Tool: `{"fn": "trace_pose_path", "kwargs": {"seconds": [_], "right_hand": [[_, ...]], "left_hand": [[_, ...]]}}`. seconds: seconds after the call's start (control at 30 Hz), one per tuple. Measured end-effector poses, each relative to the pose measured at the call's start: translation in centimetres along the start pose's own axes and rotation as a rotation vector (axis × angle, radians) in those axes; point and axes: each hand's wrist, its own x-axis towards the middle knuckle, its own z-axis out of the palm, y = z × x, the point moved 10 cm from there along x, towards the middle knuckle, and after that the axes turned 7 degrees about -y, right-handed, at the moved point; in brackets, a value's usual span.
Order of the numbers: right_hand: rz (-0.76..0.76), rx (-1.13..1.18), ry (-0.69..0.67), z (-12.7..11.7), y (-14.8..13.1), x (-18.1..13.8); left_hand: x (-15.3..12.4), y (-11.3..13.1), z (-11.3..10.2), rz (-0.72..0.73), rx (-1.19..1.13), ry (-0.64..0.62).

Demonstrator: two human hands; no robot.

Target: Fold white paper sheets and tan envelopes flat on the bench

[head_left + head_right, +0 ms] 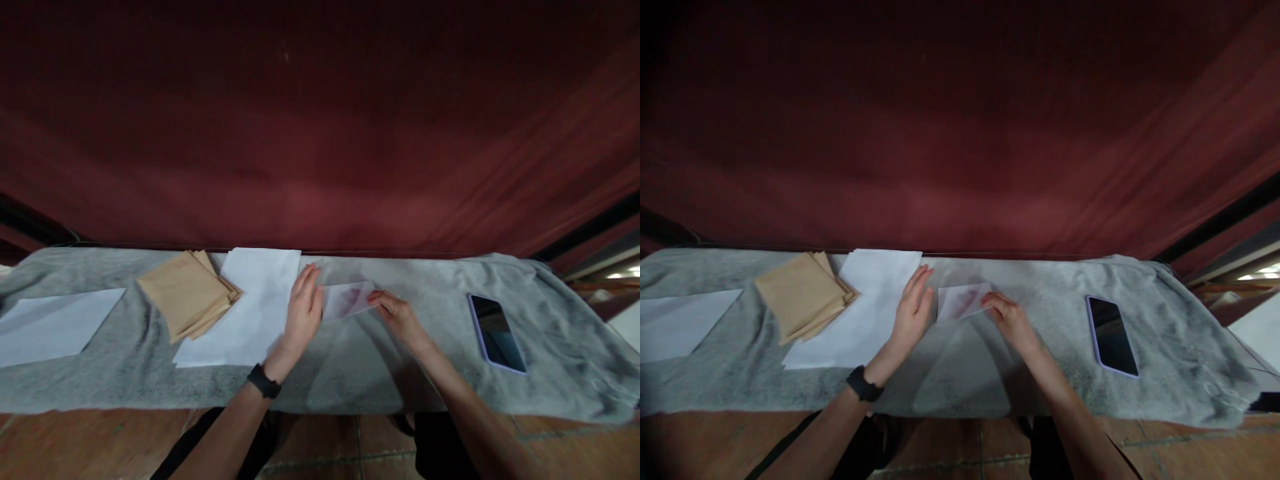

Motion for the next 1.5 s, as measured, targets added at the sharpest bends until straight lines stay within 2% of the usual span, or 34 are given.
{"fn": "trace_pose_path", "kwargs": {"seconds": [0.1, 0.2, 0.3, 0.43, 0.57, 0.63, 0.8, 0.97, 1.1, 1.33, 1.5], "right_hand": [[0.018, -0.004, -0.160, 1.8, 0.6, -1.1], [0.054, -0.046, -0.239, 2.1, 0.8, -1.8], [0.057, -0.095, -0.288, 2.0, 0.3, -2.0], [0.097, -0.140, -0.251, 2.0, 0.2, -1.6], [0.125, -0.245, -0.060, 1.8, 1.2, -0.9], [0.131, -0.341, -0.028, 2.1, 1.8, -0.5], [0.104, -0.487, -0.060, 3.0, 2.8, 0.5], [0.099, -0.547, -0.093, 3.4, 2.6, 1.4], [0.122, -0.567, -0.081, 3.3, 2.4, 1.6], [0.099, -0.584, -0.073, 3.1, 2.8, 1.4], [0.121, -0.475, -0.002, 3.5, 2.0, 0.8]], "left_hand": [[-1.4, 1.7, 4.4, 0.080, 0.135, -0.275], [-3.5, 3.8, 8.1, 0.202, 0.258, -0.475], [-5.1, 4.5, 10.4, 0.254, 0.345, -0.566], [-5.7, 4.5, 11.8, 0.275, 0.414, -0.556], [-5.5, 4.7, 12.3, 0.300, 0.423, -0.556], [-5.4, 4.7, 12.2, 0.297, 0.425, -0.577], [-5.3, 3.9, 11.8, 0.291, 0.456, -0.655], [-5.4, 3.0, 11.6, 0.280, 0.451, -0.682], [-5.4, 2.5, 11.0, 0.256, 0.395, -0.654], [-5.6, 2.9, 10.0, 0.267, 0.483, -0.639], [-5.8, 4.0, 11.0, 0.274, 0.468, -0.597]]}}
